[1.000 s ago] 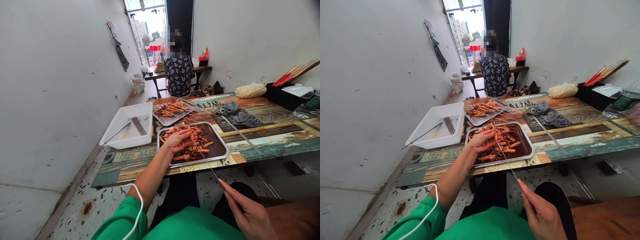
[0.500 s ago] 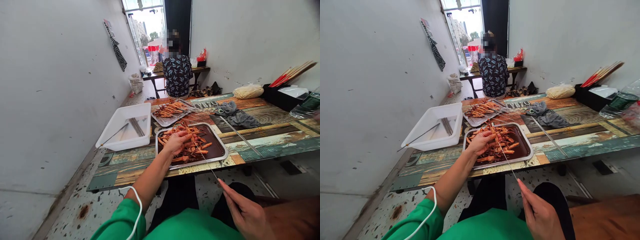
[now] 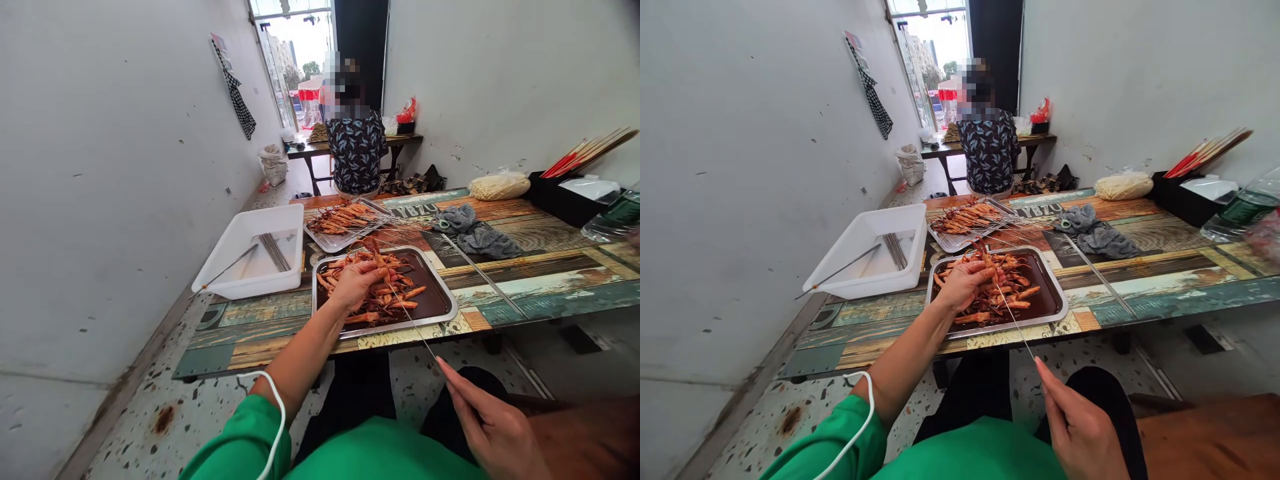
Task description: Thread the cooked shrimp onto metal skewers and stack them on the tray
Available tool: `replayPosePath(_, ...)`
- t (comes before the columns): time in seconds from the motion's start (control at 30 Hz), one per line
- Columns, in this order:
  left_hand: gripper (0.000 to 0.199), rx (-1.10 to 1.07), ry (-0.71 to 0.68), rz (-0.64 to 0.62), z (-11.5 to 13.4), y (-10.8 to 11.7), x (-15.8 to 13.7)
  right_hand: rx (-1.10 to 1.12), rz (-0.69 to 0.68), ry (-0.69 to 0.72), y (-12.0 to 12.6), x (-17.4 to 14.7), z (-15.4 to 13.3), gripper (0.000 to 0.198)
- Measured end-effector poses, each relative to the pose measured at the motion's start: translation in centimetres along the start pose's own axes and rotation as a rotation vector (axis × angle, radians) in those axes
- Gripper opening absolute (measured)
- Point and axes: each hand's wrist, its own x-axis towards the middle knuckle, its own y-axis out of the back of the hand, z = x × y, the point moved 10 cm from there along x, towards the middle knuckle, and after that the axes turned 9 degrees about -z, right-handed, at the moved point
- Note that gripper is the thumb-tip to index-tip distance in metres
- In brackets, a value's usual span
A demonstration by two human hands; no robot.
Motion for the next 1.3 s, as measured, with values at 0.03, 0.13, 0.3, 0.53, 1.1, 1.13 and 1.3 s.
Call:
replayPosePath(0.03, 0.022, -0.002, 0.0, 0.003, -0.1, 0.0, 0.0, 0.007, 0.003, -0.008, 0.0, 0.0, 0.1, 0.036)
replayPosePath(0.13, 0.022, 0.001, -0.001, 0.018, -0.2, 0.2, 0.0, 0.05, 0.004, -0.027, -0.2, 0.1, 0.2, 0.036)
replayPosePath(0.3, 0.021, -0.006, -0.004, 0.025, -0.3, 0.3, 0.0, 0.258, 0.041, -0.146, -0.3, 0.3, 1.1, 0.032)
replayPosePath(0.53, 0.01, -0.07, 0.016, 0.045, -0.4, 0.5, 0.1, 1.116, -0.111, -0.654, -6.2, -1.0, 4.2, 0.054)
replayPosePath(1.1, 0.009, -0.16, -0.051, 0.072, 0.3, 0.7, 0.1, 1.09, -0.129, -0.634, -6.5, -1.0, 3.8, 0.056)
replayPosePath(1.13, 0.011, -0.157, -0.058, 0.071, 0.3, 0.8, 0.1, 1.087, -0.131, -0.633, -6.5, -1.0, 3.8, 0.058)
replayPosePath(1.3, 0.017, -0.138, -0.083, 0.072, 0.4, 0.7, 0.0, 1.089, -0.094, -0.649, -6.4, -1.3, 4.1, 0.059)
